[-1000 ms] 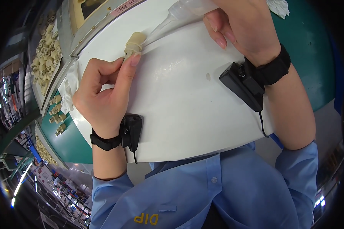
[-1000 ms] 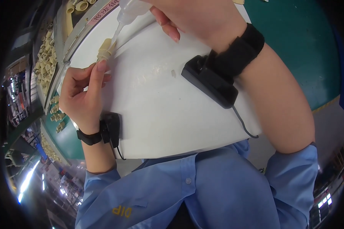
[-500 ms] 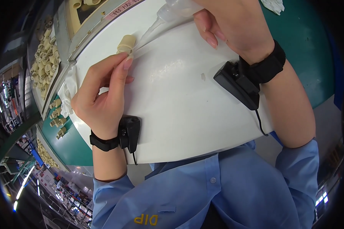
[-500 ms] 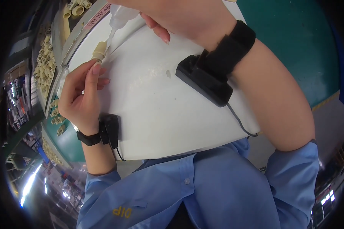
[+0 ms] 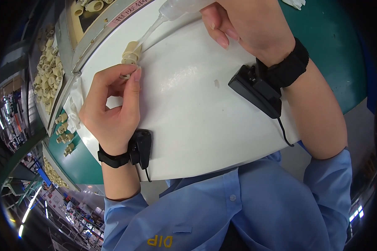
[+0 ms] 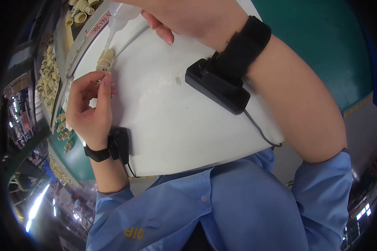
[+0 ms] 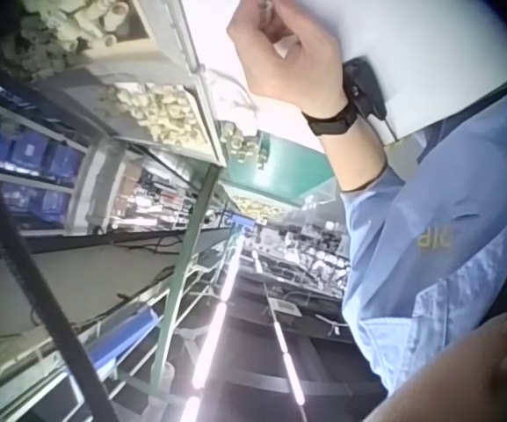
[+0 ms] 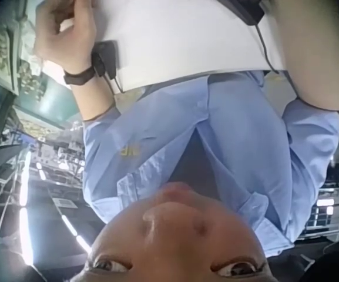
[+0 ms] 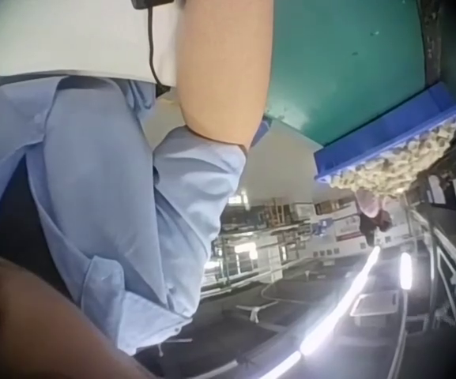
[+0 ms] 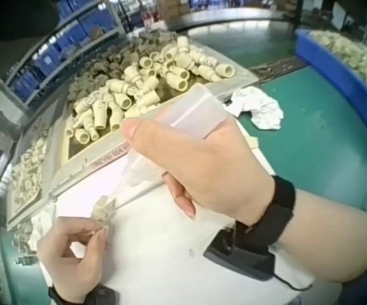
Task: The person picks up a component from a tray, applies liquid to it from a squeeze bottle, and sets it down on the table, repeating the process for several components.
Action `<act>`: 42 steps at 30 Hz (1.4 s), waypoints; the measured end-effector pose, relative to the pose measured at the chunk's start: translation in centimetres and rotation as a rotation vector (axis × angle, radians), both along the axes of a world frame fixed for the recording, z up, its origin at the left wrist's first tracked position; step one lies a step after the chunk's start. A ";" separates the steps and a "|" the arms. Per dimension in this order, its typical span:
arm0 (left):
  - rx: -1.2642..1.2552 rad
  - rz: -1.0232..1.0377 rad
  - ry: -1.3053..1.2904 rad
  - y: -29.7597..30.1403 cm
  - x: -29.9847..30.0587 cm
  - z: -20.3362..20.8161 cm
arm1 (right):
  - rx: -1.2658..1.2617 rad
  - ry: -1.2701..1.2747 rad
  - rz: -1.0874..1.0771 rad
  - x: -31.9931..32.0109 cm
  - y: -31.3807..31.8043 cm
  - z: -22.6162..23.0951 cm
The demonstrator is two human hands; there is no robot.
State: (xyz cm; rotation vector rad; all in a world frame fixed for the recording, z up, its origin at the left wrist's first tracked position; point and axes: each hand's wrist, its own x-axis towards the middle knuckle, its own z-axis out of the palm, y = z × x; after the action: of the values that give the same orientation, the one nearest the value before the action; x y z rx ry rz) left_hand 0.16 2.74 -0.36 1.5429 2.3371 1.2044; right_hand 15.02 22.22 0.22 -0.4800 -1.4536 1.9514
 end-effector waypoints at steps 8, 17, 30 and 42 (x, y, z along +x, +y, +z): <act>0.005 -0.008 0.024 0.0 0.1 0.0 | 0.043 -0.037 0.027 -0.2 -0.1 0.1; 0.011 -0.012 0.006 0.0 0.0 -0.1 | 0.028 -0.048 0.012 -0.2 -0.1 -0.1; 0.032 -0.002 -0.055 -0.1 -0.1 -0.2 | 0.028 -0.042 0.042 -0.1 -0.1 -0.1; 0.023 -0.006 -0.092 0.1 -0.1 -0.1 | 0.020 0.014 0.028 0.2 0.1 -0.2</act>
State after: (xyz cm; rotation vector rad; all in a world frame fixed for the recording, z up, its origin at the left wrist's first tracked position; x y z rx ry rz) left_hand 0.07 2.79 -0.49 1.4672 2.2671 1.2769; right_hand 15.19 22.30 0.03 -0.4379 -1.4770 1.9563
